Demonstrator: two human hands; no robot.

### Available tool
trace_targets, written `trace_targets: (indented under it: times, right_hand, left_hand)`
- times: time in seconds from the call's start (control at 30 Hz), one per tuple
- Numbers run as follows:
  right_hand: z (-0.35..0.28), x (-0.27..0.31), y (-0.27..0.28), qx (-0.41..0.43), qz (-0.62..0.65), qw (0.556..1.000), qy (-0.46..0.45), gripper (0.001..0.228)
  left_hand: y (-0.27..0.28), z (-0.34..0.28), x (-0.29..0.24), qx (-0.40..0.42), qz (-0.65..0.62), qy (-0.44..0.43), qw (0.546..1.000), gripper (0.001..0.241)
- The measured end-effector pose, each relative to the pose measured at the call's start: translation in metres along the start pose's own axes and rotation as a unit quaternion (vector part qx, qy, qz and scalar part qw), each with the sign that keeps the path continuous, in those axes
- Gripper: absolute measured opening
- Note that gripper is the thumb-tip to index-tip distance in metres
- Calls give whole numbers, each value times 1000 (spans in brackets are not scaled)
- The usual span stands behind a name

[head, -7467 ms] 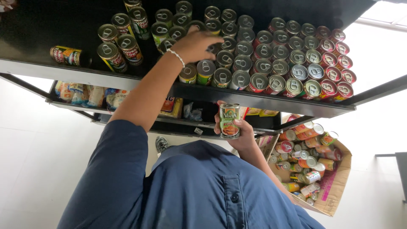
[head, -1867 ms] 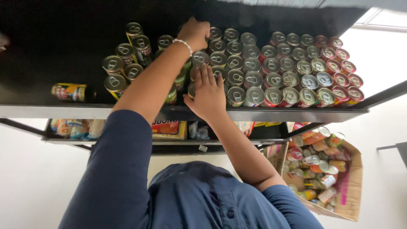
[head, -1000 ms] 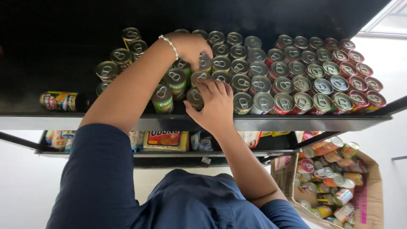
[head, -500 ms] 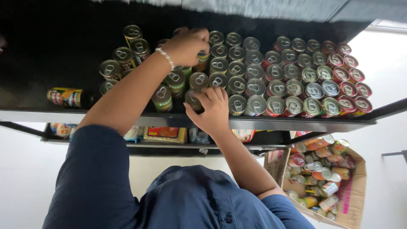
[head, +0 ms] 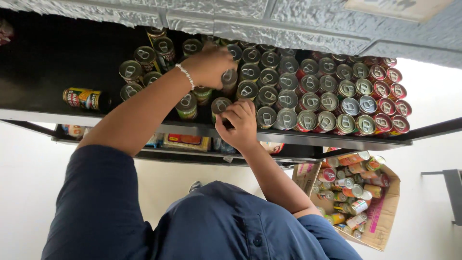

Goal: Restocking canned goods from a cardboard box onto grocery store shelves.

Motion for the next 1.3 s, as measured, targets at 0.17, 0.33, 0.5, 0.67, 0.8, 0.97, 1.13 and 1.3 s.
trace_targets:
  times: [0.17,0.33,0.5,0.67,0.8,0.97,1.13,1.3]
  right_hand:
    - [-2,2,-2,13,2,1000,-3,19]
    - [-2,0,-3,12,5,1000,0,19]
    - [-3,8,8,6,12,1000,20,18]
    - [-39,-18,48,-123,59,986,-92,18]
    - [-50,-8,46,-29,-89,993,-72,16]
    - [-95,-18,18,50,-167,984,-40,41]
    - [-108,-28,12,60,-202,977,-11,39]
    - [-130,-26,5,88,-251,964,15,37]
  left_hand:
    - [-3,16,12,-92,16,33,995,54]
    - [3,5,18,-91,-88,81,989,55]
    - [19,-29,3,-219,36,61,973,63]
    - [7,-71,-49,33,-212,45,976,76]
    - [-4,-76,-52,27,-110,75,991,75]
    - [-3,-60,-44,-101,-85,12,991,58]
    - [8,-49,-30,-76,-129,47,988,66]
    - [2,-47,-30,-114,-118,26,986,62]
Point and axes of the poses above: each hand's wrist, its own z-axis towards the middle knuckle, its own y-axis out of the back of the hand, x = y × z, the point moved 10 cm from there along z, towards the middle knuckle, and after that the axes turned 10 degrees about y, right-handed, at the moved point
